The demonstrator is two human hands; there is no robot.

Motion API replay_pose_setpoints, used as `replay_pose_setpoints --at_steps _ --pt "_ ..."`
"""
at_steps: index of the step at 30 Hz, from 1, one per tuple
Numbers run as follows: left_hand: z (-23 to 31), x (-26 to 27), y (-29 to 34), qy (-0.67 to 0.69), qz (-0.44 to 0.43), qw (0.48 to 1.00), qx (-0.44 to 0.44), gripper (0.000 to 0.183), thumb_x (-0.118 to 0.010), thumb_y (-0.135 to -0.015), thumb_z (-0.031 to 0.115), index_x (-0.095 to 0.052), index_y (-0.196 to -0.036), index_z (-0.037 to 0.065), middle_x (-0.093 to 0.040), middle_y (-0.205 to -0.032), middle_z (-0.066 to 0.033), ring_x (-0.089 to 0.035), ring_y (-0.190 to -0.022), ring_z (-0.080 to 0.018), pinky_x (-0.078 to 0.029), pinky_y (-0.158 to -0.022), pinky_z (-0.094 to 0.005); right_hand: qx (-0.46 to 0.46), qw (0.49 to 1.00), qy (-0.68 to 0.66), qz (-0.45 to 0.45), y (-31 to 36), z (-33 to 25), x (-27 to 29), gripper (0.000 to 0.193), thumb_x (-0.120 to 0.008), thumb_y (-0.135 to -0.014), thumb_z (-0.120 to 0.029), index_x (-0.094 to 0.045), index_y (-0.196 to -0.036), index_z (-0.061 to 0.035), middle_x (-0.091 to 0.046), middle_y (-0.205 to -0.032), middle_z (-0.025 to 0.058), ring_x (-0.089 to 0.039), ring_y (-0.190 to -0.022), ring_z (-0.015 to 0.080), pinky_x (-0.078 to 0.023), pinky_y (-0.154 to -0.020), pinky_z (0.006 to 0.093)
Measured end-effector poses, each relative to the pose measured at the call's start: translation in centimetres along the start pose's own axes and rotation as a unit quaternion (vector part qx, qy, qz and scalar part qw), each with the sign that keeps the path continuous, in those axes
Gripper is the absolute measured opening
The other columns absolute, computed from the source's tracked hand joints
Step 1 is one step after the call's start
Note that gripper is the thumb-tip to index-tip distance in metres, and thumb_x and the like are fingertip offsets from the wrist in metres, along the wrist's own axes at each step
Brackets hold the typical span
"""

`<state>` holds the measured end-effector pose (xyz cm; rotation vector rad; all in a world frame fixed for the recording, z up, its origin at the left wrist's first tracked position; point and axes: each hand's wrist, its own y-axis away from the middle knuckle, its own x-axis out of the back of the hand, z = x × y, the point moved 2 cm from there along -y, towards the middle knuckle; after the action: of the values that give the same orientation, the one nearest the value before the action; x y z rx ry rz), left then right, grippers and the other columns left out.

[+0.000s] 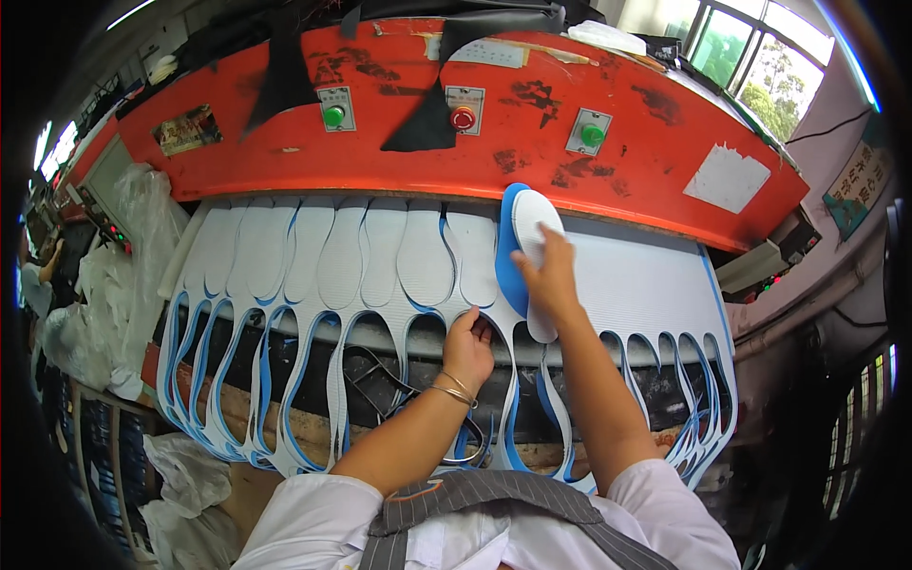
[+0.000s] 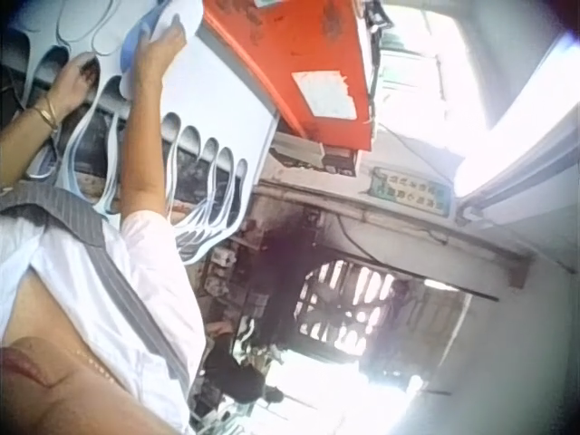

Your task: Cutting shoe soles from a sheet of material using a press and a metal die, then trimming them with scissors.

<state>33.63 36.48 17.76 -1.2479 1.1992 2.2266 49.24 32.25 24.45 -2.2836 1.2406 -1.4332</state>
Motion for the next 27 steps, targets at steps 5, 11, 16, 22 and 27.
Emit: replay_pose_setpoints --at_steps 5,11,16,22,27 --pt "0.5 -0.1 0.0 0.14 -0.111 0.984 0.026 0.018 -0.052 -0.091 0.022 -0.056 -0.098 0.006 -0.056 -0.096 -0.0048 -0.051 -0.095 -0.0202 -0.038 -0.094 -0.0347 0.002 0.964 -0.106 -0.244 1.1 -4.6 -1.6 0.071 -0.073 -0.073 -0.038 -0.047 -0.126 0.0009 -0.053 -0.122 0.0217 -0.053 -0.112 0.0337 -0.043 -0.091 0.0371" --pt "0.8 1.2 -0.4 0.121 -0.09 0.987 0.048 0.043 -0.052 -0.09 0.045 -0.052 -0.108 0.006 -0.054 -0.101 -0.0038 -0.047 -0.102 -0.0188 -0.033 -0.098 -0.0335 -0.042 0.915 -0.005 -0.402 0.3 -5.1 -2.3 0.072 -0.072 -0.07 -0.047 -0.053 -0.12 0.0005 -0.06 -0.108 0.0235 -0.057 -0.103 0.0367 -0.045 -0.088 0.0369" --pt "1.2 2.2 -1.2 0.131 -0.144 0.98 0.041 0.045 -0.05 -0.091 0.044 -0.049 -0.114 0.006 -0.051 -0.114 -0.0036 -0.045 -0.109 -0.0197 -0.032 -0.101 -0.036 0.026 0.908 0.034 -0.417 -0.3 -5.9 -3.4 0.051 -0.063 -0.08 -0.038 -0.056 -0.115 -0.0016 -0.063 -0.099 0.0236 -0.061 -0.094 0.0373 -0.047 -0.082 0.0402" --pt "1.3 2.8 -1.3 0.121 -0.157 0.979 0.046 0.045 -0.047 -0.092 0.044 -0.048 -0.117 0.007 -0.046 -0.124 -0.0052 -0.042 -0.117 -0.0223 -0.029 -0.105 -0.0377 -0.008 0.97 -0.03 -0.241 -0.6 -2.7 -2.8 0.026 -0.053 -0.088 -0.016 -0.058 -0.11 -0.0035 -0.065 -0.082 0.0186 -0.066 -0.076 0.0298 -0.05 -0.07 0.0378" --pt "2.1 3.9 -2.1 0.093 -0.122 0.988 0.031 0.059 -0.044 -0.092 0.05 -0.039 -0.126 0.002 -0.041 -0.13 -0.0092 -0.039 -0.121 -0.0237 -0.026 -0.107 -0.0363 -0.005 0.989 -0.104 0.106 0.1 -5.8 6.3 0.024 -0.053 -0.089 -0.006 -0.058 -0.113 -0.0026 -0.067 -0.085 0.0133 -0.065 -0.077 0.0169 -0.051 -0.07 0.0307"
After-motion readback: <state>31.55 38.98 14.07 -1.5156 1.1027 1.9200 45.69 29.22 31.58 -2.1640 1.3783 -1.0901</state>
